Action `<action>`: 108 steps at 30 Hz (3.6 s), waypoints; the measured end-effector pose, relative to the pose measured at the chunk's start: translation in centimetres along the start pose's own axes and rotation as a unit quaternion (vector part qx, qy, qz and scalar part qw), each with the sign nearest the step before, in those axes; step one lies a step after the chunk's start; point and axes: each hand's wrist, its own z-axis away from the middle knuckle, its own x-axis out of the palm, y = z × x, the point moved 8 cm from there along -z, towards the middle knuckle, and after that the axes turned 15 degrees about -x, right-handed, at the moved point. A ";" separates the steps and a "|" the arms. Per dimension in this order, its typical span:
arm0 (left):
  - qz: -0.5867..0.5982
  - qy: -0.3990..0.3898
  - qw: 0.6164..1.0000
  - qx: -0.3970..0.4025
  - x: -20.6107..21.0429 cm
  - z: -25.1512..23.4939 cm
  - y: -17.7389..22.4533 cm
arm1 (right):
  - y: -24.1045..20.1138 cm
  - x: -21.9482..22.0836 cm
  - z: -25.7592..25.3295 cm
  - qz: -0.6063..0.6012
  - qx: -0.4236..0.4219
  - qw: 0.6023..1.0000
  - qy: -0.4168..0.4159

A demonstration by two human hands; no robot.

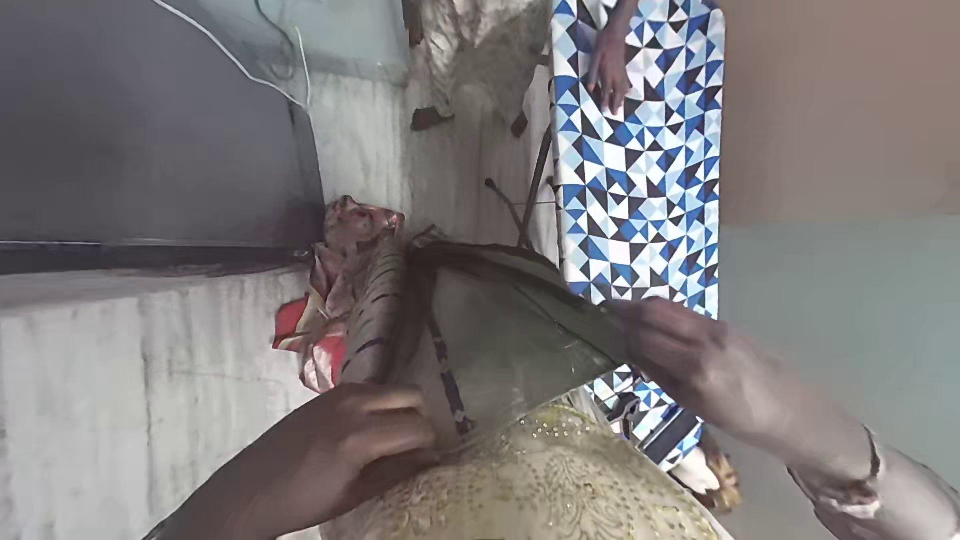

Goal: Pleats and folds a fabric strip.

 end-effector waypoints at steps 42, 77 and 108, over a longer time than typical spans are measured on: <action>-0.025 -0.011 0.992 -0.123 -5.9 5.4 -2.1 | -7.8 3.0 -0.2 -0.004 -0.044 0.998 0.036; -0.004 0.061 0.993 -0.102 -7.3 6.8 -2.5 | -6.8 4.7 -1.1 -0.135 -0.065 0.986 0.070; 0.000 0.188 0.981 -0.046 -9.4 3.9 -3.2 | -8.6 3.3 -1.8 -0.145 -0.133 0.980 0.019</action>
